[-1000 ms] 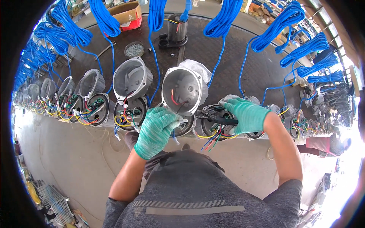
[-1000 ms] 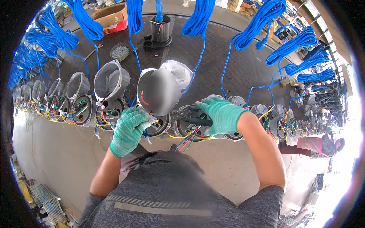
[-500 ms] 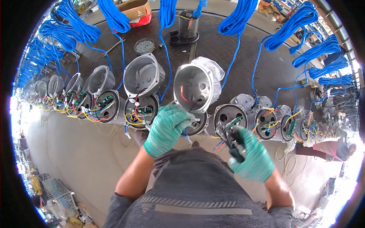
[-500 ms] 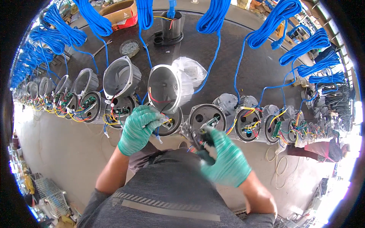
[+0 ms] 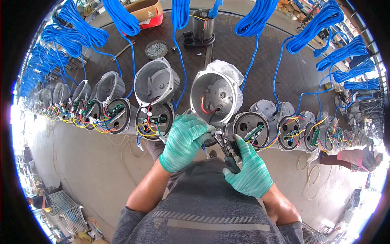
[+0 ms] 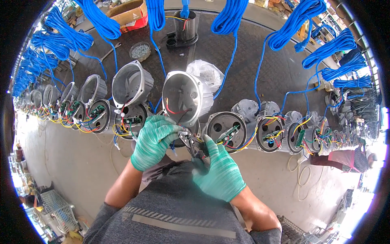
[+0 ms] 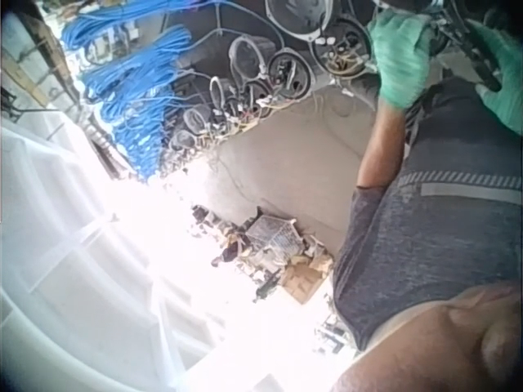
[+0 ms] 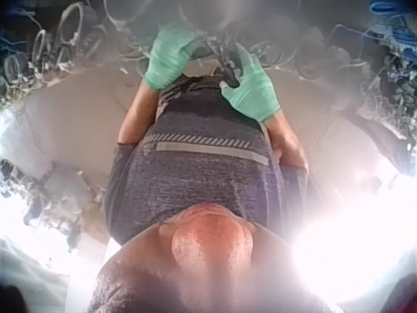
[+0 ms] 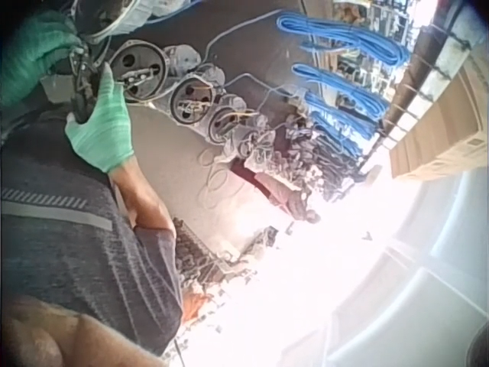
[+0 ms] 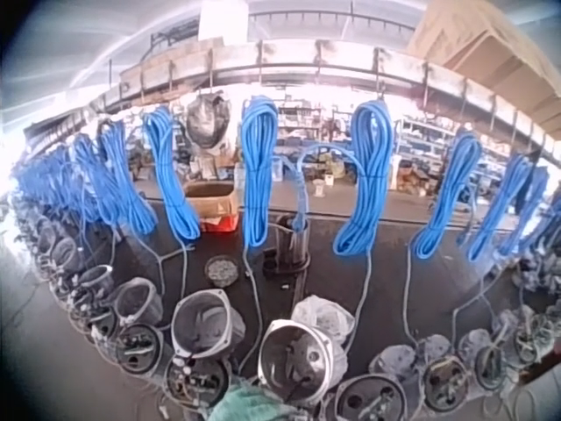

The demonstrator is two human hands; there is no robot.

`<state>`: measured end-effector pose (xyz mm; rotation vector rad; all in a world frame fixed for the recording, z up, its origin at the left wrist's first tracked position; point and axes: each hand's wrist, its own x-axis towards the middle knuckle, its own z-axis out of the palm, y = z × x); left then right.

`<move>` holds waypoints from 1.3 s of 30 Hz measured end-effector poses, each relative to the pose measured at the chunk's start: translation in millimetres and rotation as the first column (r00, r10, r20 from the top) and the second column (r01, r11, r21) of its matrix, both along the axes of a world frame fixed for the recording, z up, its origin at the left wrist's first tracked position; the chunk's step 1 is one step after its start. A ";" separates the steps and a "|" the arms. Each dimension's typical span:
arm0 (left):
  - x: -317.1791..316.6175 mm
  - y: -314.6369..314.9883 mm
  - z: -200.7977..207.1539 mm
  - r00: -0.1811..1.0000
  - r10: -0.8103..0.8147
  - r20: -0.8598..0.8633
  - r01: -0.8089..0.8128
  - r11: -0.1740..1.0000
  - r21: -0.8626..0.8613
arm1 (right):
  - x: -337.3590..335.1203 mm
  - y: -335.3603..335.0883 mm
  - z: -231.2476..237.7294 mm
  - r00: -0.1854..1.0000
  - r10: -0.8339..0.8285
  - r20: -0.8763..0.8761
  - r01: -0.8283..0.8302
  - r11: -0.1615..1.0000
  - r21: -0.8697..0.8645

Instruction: The person assembles electrical housing units by hand and using a tool; they twist wires together, use a crimping tool to secure connectors, and fit the components into a circular metal housing.

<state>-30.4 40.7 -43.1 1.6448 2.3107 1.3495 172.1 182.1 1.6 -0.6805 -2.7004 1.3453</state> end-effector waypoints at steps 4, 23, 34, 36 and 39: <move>1.8 -0.6 0.6 0.997 0.017 -0.080 -0.016 1.000 0.007 | -1.1 -3.8 -2.5 0.999 0.009 0.043 -0.007 0.999 -0.043; 4.4 -1.7 3.3 0.999 0.009 -0.046 -0.008 1.000 0.029 | 8.7 32.0 46.8 0.953 0.210 0.219 -0.140 0.944 -0.298; 1.0 4.3 9.8 0.998 -0.041 -0.040 0.043 0.998 0.049 | -66.7 148.9 44.9 0.710 0.394 0.583 -0.651 0.683 0.332; 0.1 3.9 11.9 0.996 -0.061 -0.060 0.061 0.998 -0.005 | -67.7 148.6 36.6 0.717 0.423 0.554 -0.651 0.690 0.315; 0.5 2.8 7.8 0.994 -0.056 -0.092 0.058 0.998 0.021 | -67.2 144.2 36.6 0.705 0.463 0.538 -0.664 0.698 0.269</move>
